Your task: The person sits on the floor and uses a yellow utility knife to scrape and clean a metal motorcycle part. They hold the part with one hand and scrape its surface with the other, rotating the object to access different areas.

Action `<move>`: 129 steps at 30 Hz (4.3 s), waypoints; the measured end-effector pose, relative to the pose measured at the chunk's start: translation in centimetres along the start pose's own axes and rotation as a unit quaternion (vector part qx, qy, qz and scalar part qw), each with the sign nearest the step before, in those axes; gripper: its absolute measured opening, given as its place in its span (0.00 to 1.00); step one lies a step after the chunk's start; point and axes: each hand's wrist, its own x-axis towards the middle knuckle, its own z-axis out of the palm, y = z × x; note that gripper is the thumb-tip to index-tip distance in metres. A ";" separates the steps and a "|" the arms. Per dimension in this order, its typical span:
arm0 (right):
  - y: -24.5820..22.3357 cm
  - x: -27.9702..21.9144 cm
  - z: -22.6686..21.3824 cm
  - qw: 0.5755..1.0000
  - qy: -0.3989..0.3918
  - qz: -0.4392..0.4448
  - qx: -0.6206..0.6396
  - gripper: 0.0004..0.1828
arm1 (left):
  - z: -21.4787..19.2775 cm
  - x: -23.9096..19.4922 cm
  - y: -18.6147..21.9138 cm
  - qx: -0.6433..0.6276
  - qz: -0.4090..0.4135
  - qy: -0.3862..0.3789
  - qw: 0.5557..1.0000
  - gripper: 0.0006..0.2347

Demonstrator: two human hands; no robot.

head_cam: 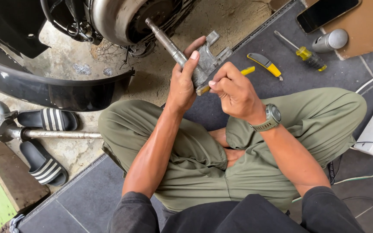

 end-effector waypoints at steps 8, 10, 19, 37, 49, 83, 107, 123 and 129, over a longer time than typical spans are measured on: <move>1.4 -0.2 -1.1 0.999 0.034 0.027 -0.019 0.05 | -0.4 0.4 -0.5 -0.039 0.025 -0.016 0.999 0.19; 0.7 -0.1 -0.8 0.999 0.029 0.021 -0.012 0.05 | -0.4 0.0 -0.3 -0.003 0.021 -0.002 1.000 0.19; 0.0 0.7 -1.0 0.999 0.037 0.015 -0.030 0.07 | -0.6 0.3 -0.6 0.041 0.053 -0.017 0.998 0.19; 0.5 0.1 -1.0 0.996 0.037 0.016 -0.074 0.07 | -0.2 0.6 -1.1 -0.041 0.026 0.000 0.999 0.20; -0.2 0.6 0.6 0.994 0.012 -0.040 -0.098 0.08 | 0.1 1.1 -1.5 -0.107 -0.080 0.074 0.988 0.25; -3.8 1.1 -1.1 0.975 0.099 -0.029 -0.196 0.06 | 0.4 0.2 -3.1 -0.357 -0.117 0.003 0.927 0.24; -5.6 -3.2 2.6 0.964 0.177 0.163 -0.116 0.05 | 1.9 0.4 -5.3 -0.376 -0.152 0.083 0.911 0.31; -2.1 -2.6 4.7 0.964 0.163 0.170 -0.120 0.05 | -1.4 0.9 -9.2 -0.344 -0.132 0.128 0.921 0.30; 0.1 -4.3 6.1 0.961 0.158 0.170 -0.150 0.07 | -2.6 0.5 -10.6 -0.324 -0.134 0.133 0.927 0.31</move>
